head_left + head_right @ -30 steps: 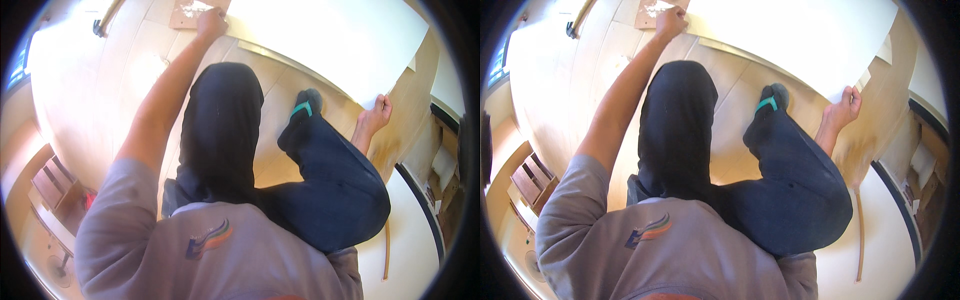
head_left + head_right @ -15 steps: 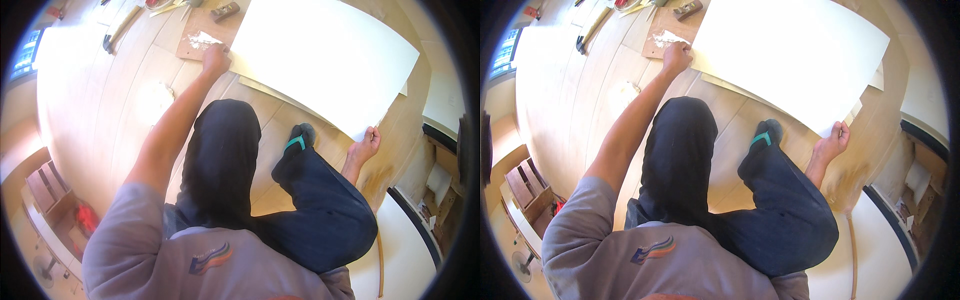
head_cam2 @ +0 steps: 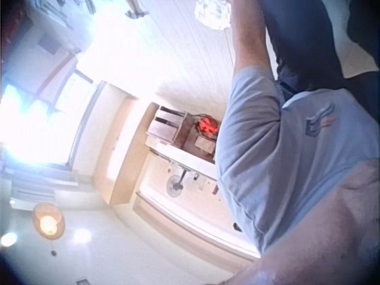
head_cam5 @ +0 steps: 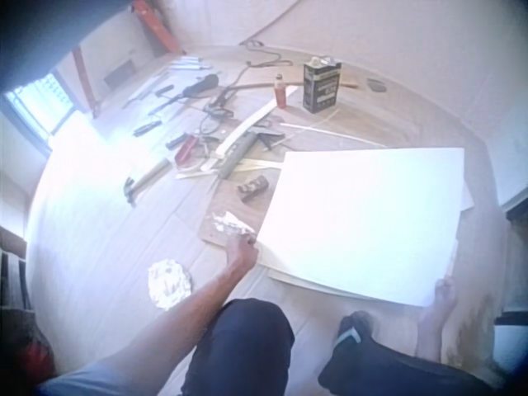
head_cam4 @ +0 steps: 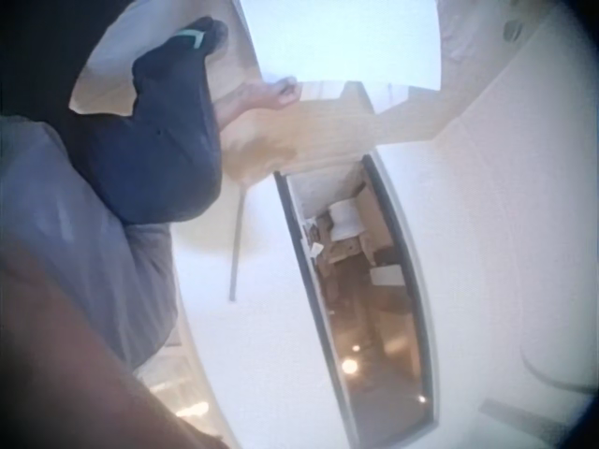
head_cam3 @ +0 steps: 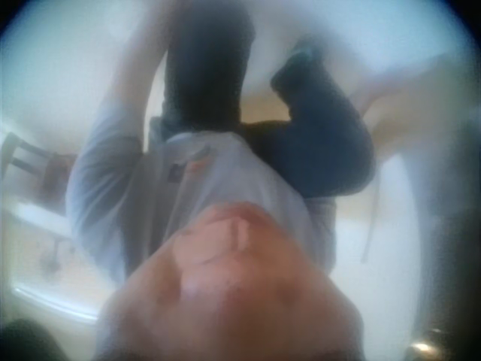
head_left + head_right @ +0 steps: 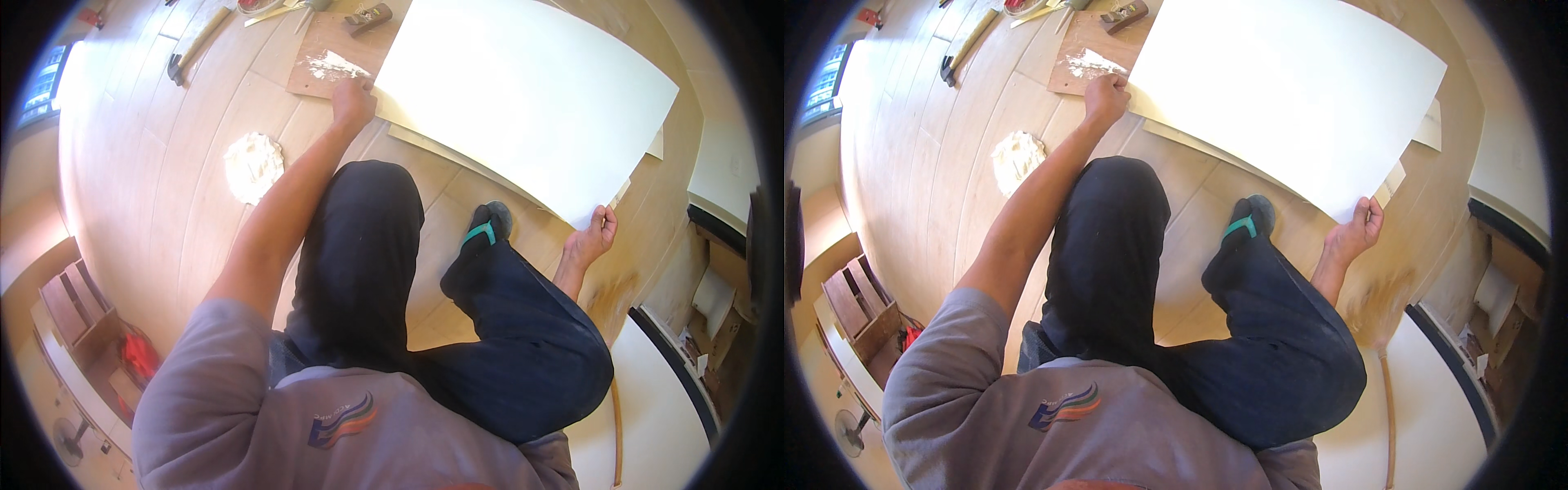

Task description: The person sits on the floor and handles a white rectangular panel, aligning it with other pieces and applying a white substance to the edges. They repeatedly adjust the panel's position and press it into place.

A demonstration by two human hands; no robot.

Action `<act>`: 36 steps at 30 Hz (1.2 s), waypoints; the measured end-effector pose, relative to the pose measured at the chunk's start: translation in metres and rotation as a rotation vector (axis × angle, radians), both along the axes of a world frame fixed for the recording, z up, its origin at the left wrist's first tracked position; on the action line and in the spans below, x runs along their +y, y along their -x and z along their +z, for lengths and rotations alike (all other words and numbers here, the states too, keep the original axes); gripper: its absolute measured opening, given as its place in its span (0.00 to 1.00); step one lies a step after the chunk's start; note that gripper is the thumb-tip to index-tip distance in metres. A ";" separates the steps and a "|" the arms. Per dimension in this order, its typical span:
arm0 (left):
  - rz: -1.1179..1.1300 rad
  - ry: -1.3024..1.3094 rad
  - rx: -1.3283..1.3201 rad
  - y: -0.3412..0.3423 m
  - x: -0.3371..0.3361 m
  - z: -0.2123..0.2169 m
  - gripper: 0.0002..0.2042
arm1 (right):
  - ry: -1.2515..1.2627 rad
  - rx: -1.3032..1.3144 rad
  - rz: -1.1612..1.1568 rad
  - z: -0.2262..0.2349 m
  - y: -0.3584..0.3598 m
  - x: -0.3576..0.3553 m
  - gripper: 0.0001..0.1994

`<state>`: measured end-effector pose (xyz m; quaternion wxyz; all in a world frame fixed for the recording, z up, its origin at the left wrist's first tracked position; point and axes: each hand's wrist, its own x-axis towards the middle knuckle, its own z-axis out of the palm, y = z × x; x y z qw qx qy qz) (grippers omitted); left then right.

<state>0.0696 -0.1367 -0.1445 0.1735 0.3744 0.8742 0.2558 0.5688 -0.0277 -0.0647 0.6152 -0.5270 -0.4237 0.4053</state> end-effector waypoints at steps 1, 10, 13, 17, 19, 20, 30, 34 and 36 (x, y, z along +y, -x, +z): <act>0.001 -0.020 0.008 0.000 -0.001 0.000 0.09 | -0.004 -0.001 -0.003 -0.001 0.001 0.001 0.08; -0.016 -0.025 0.083 0.000 0.000 -0.007 0.09 | 0.029 -0.009 -0.018 -0.002 0.000 0.004 0.07; -0.013 -0.047 0.082 -0.006 0.001 -0.009 0.09 | 0.025 -0.006 0.000 -0.003 -0.004 0.004 0.07; -0.107 -0.124 0.008 0.006 -0.006 -0.012 0.10 | 0.042 -0.006 0.004 -0.009 -0.008 0.005 0.07; -0.186 -0.097 -0.170 0.019 -0.013 -0.010 0.13 | 0.033 0.016 0.011 -0.004 -0.001 0.006 0.07; -0.258 -0.100 -0.168 0.020 -0.016 -0.009 0.15 | 0.043 -0.017 -0.007 -0.004 -0.004 0.007 0.07; -0.591 -0.011 0.045 0.012 -0.026 0.019 0.28 | 0.041 -0.006 0.011 -0.003 -0.005 0.002 0.08; -0.517 -0.158 0.017 0.005 -0.032 0.002 0.22 | 0.049 -0.009 0.001 -0.004 -0.004 0.000 0.08; -0.426 -0.130 -0.139 0.001 -0.031 -0.006 0.19 | 0.055 -0.009 -0.004 -0.004 -0.005 0.000 0.08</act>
